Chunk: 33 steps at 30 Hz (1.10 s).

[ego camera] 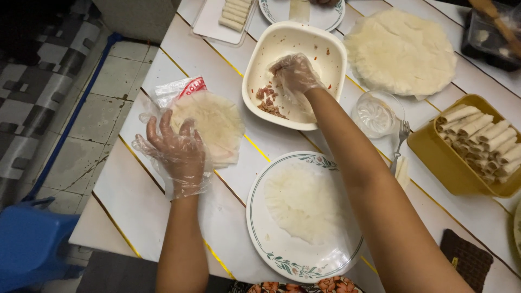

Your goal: The person is manually preparing spring rolls by placing a portion of meat filling onto a wrapper and rolling it into a cylindrical shape.

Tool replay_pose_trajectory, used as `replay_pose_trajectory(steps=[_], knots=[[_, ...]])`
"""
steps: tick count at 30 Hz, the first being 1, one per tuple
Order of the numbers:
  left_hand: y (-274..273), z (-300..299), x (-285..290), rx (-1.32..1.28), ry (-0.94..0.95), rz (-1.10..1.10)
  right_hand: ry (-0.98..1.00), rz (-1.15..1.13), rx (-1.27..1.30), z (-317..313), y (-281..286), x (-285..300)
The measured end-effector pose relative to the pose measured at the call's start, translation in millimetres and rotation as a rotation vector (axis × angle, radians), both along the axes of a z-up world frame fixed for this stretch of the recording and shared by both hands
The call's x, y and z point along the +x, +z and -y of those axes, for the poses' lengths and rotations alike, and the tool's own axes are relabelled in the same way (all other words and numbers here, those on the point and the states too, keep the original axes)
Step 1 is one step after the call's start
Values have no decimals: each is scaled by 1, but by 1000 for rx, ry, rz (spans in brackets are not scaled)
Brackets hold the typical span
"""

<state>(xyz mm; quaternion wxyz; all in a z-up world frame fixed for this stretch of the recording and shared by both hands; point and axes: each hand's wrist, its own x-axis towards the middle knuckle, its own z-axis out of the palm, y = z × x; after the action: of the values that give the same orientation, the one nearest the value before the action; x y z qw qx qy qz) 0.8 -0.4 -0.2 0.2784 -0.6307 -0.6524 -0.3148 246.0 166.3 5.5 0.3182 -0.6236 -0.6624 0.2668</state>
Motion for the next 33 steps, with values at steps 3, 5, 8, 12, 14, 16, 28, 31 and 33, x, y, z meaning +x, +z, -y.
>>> replay_pose_trajectory(steps=[3,5,8,12,14,16,28,31,33], knots=[[3,1,2,0,-1,3,21,-58,-1,0,1,1],[2,1,1,0,6,-2,21,-30,2,10,12,0],[3,1,1,-4,13,-6,31,-15,3,10,14,3],[4,1,2,-11,9,7,-12,6,-79,38,35,-7],[4,1,2,-12,9,5,28,-14,-58,19,21,-1],[2,1,1,-13,9,3,66,-35,-38,14,19,1],[3,0,2,-34,29,9,371,407,658,-36,-71,31],[3,-1,2,-53,9,23,389,242,704,-59,-88,41],[-7,-2,1,-77,-37,127,259,-475,454,-82,-110,52]])
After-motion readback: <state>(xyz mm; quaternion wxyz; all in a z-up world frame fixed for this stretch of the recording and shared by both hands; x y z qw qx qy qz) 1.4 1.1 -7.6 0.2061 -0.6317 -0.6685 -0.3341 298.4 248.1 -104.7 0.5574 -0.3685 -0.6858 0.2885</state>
